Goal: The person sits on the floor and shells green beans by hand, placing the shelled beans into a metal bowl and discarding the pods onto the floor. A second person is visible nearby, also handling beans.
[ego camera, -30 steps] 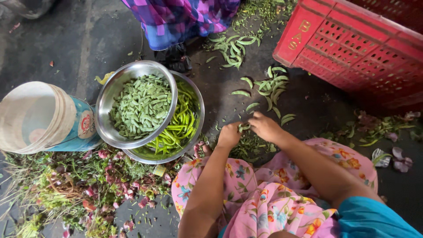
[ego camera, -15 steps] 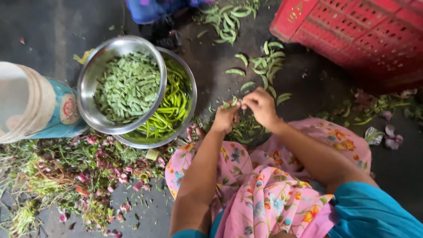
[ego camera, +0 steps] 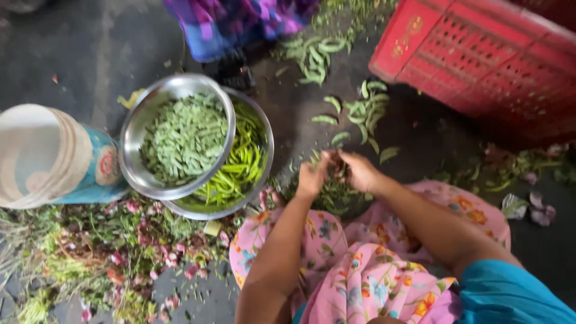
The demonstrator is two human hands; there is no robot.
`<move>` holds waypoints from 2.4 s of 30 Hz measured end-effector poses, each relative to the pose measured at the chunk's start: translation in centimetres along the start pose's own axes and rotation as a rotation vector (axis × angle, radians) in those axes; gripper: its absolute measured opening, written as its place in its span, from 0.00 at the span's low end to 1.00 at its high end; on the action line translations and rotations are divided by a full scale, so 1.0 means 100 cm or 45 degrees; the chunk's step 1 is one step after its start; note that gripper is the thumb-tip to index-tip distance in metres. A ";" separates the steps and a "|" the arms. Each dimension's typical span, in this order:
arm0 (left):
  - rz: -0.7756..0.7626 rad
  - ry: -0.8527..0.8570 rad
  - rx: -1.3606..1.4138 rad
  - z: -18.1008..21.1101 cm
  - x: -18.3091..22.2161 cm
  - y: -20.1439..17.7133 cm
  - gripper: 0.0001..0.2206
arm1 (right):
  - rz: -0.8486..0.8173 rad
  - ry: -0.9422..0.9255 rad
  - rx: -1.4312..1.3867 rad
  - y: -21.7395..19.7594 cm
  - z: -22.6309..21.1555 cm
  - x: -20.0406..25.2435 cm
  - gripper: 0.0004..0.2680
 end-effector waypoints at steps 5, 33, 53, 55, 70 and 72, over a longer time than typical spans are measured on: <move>0.151 -0.229 0.937 -0.021 -0.008 -0.017 0.17 | -0.148 -0.613 1.297 0.057 -0.020 0.046 0.10; -0.091 0.442 -0.748 0.030 -0.002 -0.014 0.11 | 0.150 -1.523 2.003 0.109 -0.109 0.113 0.09; -0.075 0.550 -1.244 -0.016 -0.017 -0.004 0.12 | 0.011 -1.322 2.364 0.094 -0.058 0.077 0.06; -0.053 0.363 -1.150 -0.032 -0.018 -0.012 0.13 | 0.060 -1.356 2.240 0.101 -0.065 0.090 0.07; -0.319 -0.316 0.716 -0.006 0.012 0.018 0.04 | 0.545 -1.253 0.534 -0.009 -0.172 0.090 0.04; -0.379 -0.232 0.255 0.008 0.007 0.010 0.05 | 0.560 -1.149 0.178 -0.050 -0.186 0.076 0.05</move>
Point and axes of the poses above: each hand's wrist, its own x-axis away from the middle knuckle, its own y-axis out of the palm, z = x × y, the point moved 9 cm from there along -x, towards the middle knuckle, and after that the axes turned 3 degrees about z, right-handed, at the moved point
